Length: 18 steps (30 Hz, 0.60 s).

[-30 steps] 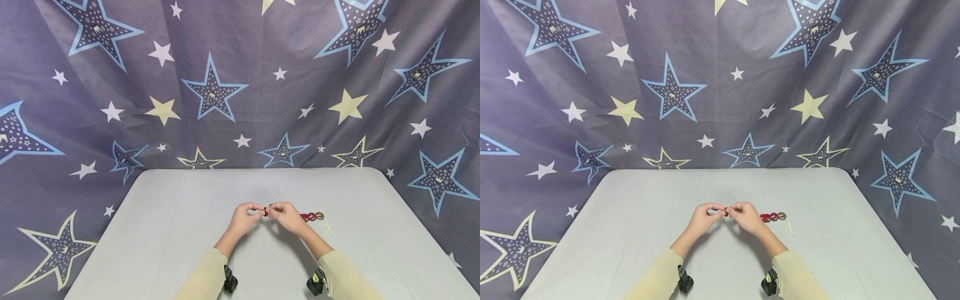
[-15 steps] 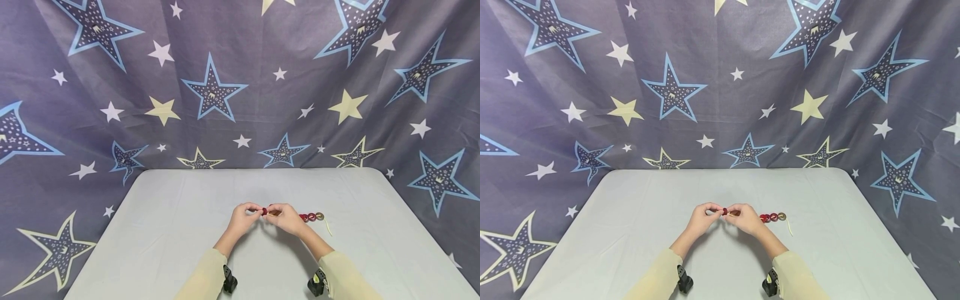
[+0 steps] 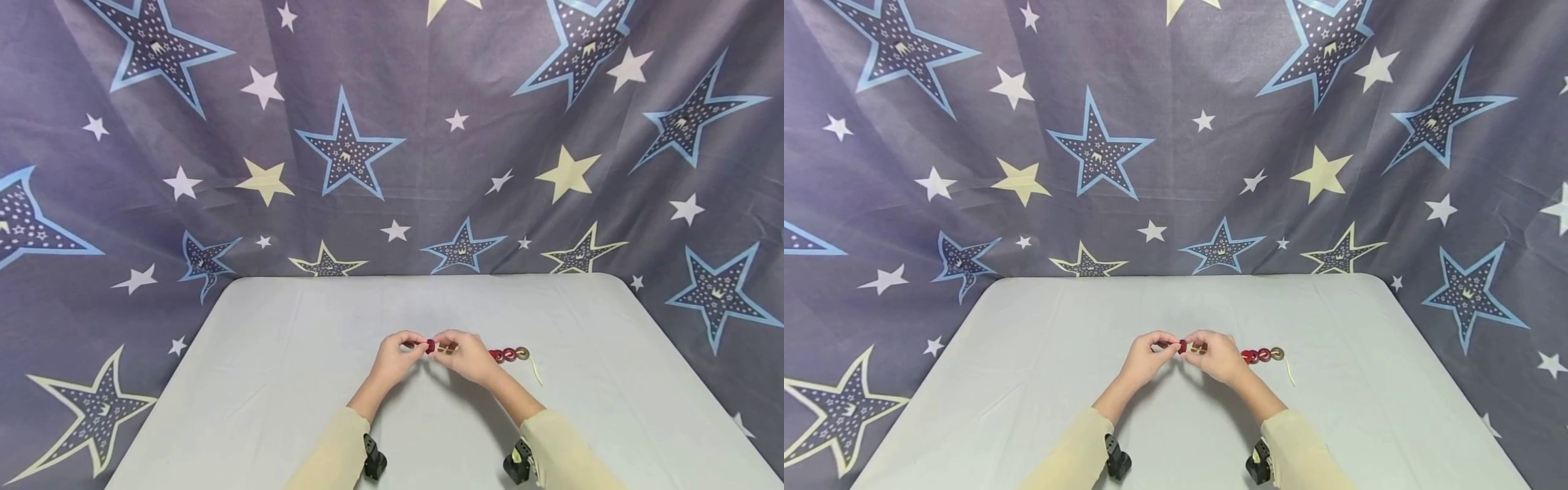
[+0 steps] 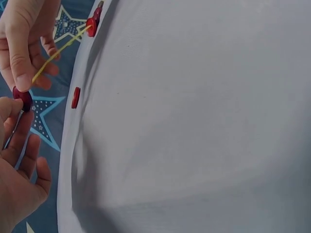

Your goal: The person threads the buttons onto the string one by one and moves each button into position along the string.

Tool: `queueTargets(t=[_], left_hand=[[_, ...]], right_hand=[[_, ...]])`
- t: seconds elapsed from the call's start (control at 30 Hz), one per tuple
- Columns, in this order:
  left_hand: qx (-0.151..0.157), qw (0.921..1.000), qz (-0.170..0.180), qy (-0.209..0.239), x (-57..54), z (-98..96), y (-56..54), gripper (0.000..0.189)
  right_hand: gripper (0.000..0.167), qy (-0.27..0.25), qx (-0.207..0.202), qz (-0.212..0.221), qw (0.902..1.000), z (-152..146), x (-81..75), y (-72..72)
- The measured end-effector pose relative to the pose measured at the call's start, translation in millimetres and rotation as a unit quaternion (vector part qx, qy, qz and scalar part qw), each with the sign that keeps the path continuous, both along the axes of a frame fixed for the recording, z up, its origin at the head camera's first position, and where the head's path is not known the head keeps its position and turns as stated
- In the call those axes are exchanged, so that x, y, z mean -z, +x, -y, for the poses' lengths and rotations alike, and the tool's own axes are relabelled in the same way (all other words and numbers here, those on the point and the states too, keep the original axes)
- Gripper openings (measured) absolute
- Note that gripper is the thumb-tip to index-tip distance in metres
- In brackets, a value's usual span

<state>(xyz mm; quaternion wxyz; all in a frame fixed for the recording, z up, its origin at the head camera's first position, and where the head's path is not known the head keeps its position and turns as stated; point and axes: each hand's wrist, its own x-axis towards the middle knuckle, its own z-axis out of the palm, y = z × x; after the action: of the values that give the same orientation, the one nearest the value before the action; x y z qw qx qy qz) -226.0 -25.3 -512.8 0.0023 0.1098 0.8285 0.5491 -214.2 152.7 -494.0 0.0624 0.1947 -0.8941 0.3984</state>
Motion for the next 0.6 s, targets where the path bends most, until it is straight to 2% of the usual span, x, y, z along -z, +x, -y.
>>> queueTargets(t=[0.27,0.6], left_hand=[[0.0,0.9998,-0.017,0.008,-0.2,0.7,0.5,0.006],[0.005,0.9996,-0.025,0.01,0.3,0.5,1.2,0.006]], right_hand=[[0.029,0.048,0.013,-0.001,0.9988,0.8,-1.6,-0.2],[0.029,0.053,0.007,-0.003,0.9986,1.4,-2.3,-0.5]])
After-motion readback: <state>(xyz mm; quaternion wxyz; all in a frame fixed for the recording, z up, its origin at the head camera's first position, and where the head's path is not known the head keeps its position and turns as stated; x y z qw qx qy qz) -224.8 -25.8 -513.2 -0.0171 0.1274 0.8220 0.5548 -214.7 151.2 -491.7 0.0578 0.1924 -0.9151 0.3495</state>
